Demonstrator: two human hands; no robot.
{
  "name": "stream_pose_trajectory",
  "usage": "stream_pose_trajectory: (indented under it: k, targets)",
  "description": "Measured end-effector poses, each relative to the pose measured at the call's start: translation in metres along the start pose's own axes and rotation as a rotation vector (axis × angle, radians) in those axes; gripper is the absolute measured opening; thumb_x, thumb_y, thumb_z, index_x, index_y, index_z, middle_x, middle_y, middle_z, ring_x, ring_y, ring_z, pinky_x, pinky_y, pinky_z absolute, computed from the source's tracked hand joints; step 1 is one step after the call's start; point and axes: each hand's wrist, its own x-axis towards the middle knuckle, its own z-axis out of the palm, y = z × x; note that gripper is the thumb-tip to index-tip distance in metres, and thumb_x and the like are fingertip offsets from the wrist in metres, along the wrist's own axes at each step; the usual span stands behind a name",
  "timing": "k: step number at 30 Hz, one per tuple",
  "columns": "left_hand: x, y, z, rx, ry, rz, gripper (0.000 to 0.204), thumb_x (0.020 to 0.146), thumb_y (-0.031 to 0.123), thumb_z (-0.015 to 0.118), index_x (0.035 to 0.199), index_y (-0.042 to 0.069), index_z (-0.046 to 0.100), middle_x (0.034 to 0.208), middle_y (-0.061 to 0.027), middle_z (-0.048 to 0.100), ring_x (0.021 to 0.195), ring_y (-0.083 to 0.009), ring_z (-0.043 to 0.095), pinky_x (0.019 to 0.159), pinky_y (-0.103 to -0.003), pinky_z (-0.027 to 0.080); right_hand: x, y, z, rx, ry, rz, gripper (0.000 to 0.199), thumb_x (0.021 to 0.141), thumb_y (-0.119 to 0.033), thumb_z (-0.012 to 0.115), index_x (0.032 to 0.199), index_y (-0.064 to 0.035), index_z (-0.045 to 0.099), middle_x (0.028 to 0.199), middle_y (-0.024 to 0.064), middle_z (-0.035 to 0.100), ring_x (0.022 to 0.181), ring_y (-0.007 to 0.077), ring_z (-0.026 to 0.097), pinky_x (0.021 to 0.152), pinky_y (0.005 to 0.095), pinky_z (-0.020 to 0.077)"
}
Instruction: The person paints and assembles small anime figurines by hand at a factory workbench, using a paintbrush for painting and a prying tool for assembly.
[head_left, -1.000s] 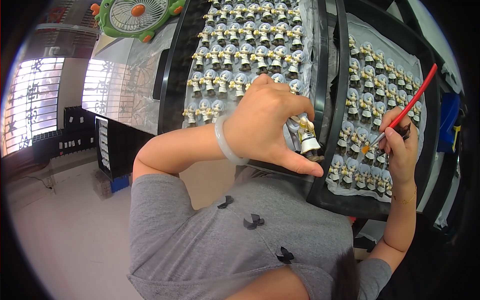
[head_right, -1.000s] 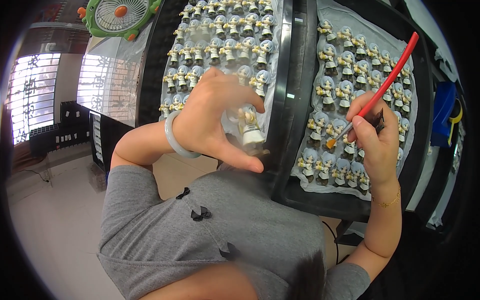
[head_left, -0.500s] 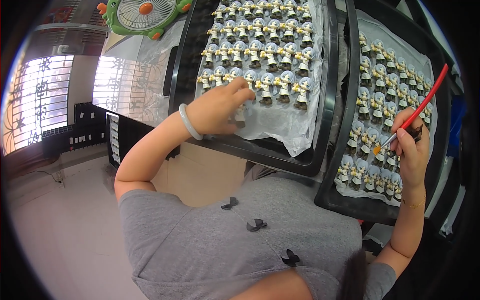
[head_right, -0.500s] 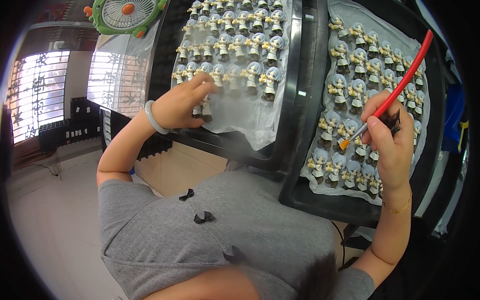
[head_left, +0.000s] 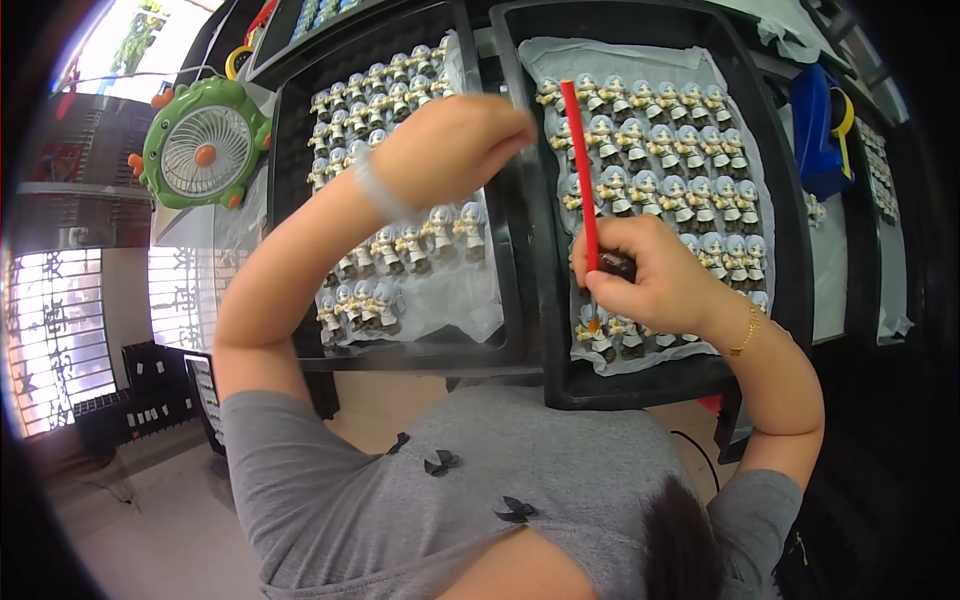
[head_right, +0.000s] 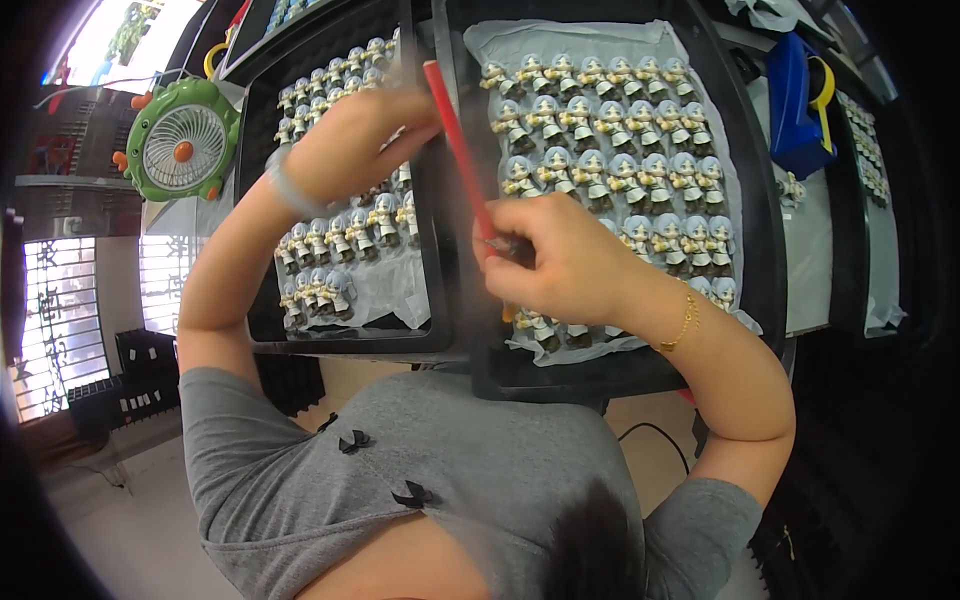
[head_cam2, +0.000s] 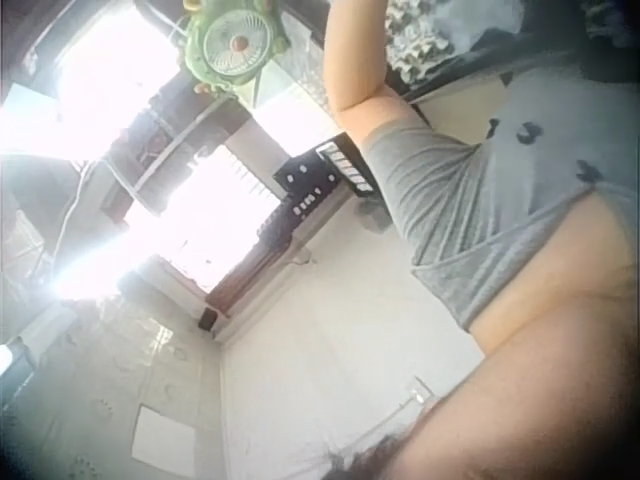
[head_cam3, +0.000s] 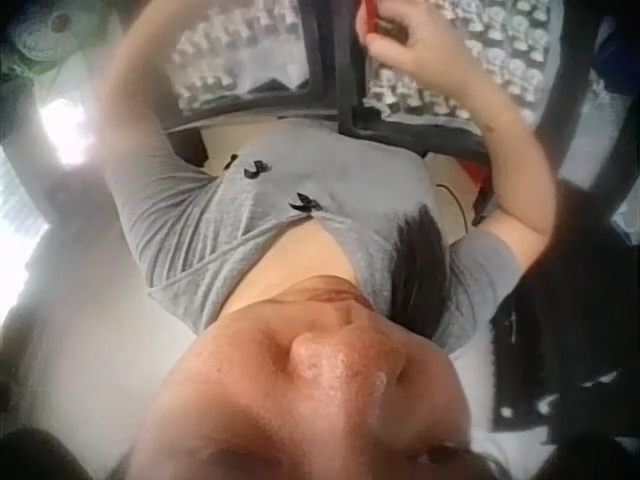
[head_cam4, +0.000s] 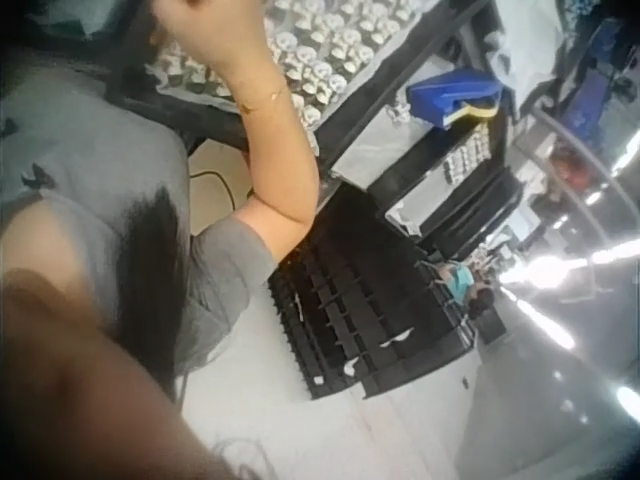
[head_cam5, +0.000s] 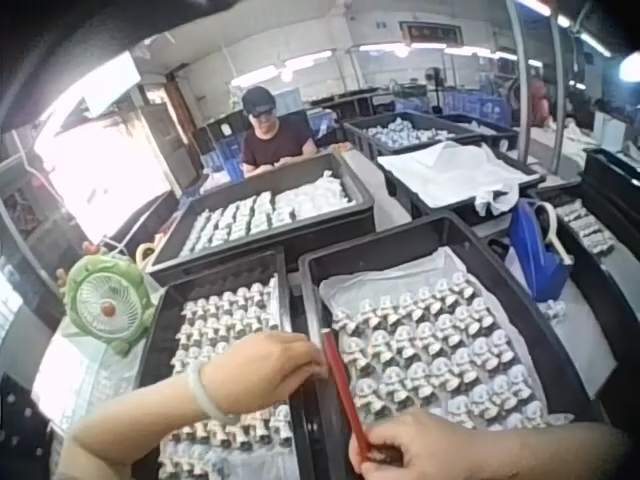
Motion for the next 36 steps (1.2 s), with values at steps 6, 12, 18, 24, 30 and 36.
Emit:
stream_pose_trajectory:
  k: [6,12,18,24,30,36]
  targets:
    - [0.157,-0.050,0.073,0.409,-0.444,-0.463,0.028,0.074,0.019,0.053,0.096,0.004,0.061,0.092,-0.0162,0.063,0.087,-0.0318,0.059,0.075,-0.038,0.047,0.001,0.009,-0.010,-0.108,-0.049,-0.019,0.005,0.069,-0.006,0.050,0.069,-0.0015,0.050,0.063,0.0003,0.049,0.055,0.0059,0.041,0.050,0.0222,0.0351]
    - [0.153,-0.090,0.089,0.236,-0.410,-0.490,0.030,0.071,0.017,0.058,0.098,0.003,0.058,0.094,-0.0167,0.062,0.090,-0.0317,0.058,0.078,-0.037,0.046,0.004,0.008,-0.019,-0.071,0.037,-0.026,0.004,0.070,-0.006,0.050,0.070,-0.0018,0.050,0.063,-0.0001,0.047,0.055,0.0055,0.040,0.051,0.0218,0.0343]
    - [0.078,-0.045,0.037,-0.064,0.377,-0.086,0.031,0.083,0.008,0.050,0.115,0.007,0.047,0.097,-0.0097,0.049,0.080,-0.0240,0.058,0.073,-0.031,0.047,0.000,0.000,-0.017,0.035,0.104,-0.079,0.006,0.072,-0.008,0.050,0.069,-0.0022,0.050,0.056,-0.0008,0.047,0.050,0.0059,0.042,0.047,0.0222,0.0350]
    - [-0.020,0.034,-0.008,-1.565,0.142,-0.514,0.056,0.075,0.017,0.050,0.126,0.000,0.034,0.115,-0.0133,0.046,0.090,-0.0147,0.050,0.080,-0.025,0.038,-0.005,-0.009,-0.021,0.260,0.195,-0.034,0.002,0.073,-0.003,0.048,0.074,-0.0028,0.050,0.066,-0.0020,0.046,0.054,0.0029,0.041,0.049,0.0180,0.0340]
    - [-0.072,0.048,0.005,-1.686,0.100,-0.307,0.080,0.051,-0.002,0.058,0.126,0.008,0.029,0.124,-0.0202,0.038,0.097,-0.0217,0.050,0.088,-0.030,0.038,-0.004,-0.014,-0.015,0.174,0.198,0.020,0.005,0.074,-0.006,0.048,0.076,-0.0023,0.050,0.067,-0.0007,0.046,0.054,0.0042,0.044,0.050,0.0182,0.0369]
    - [-0.073,0.049,0.018,-1.697,0.094,-0.024,0.079,0.050,-0.016,0.050,0.118,0.017,0.027,0.122,-0.0185,0.037,0.124,-0.0342,0.034,0.104,-0.038,0.028,0.000,-0.010,-0.012,0.131,0.240,0.056,0.008,0.073,-0.010,0.049,0.077,-0.0024,0.050,0.068,0.0003,0.048,0.053,0.0050,0.045,0.049,0.0177,0.0375]
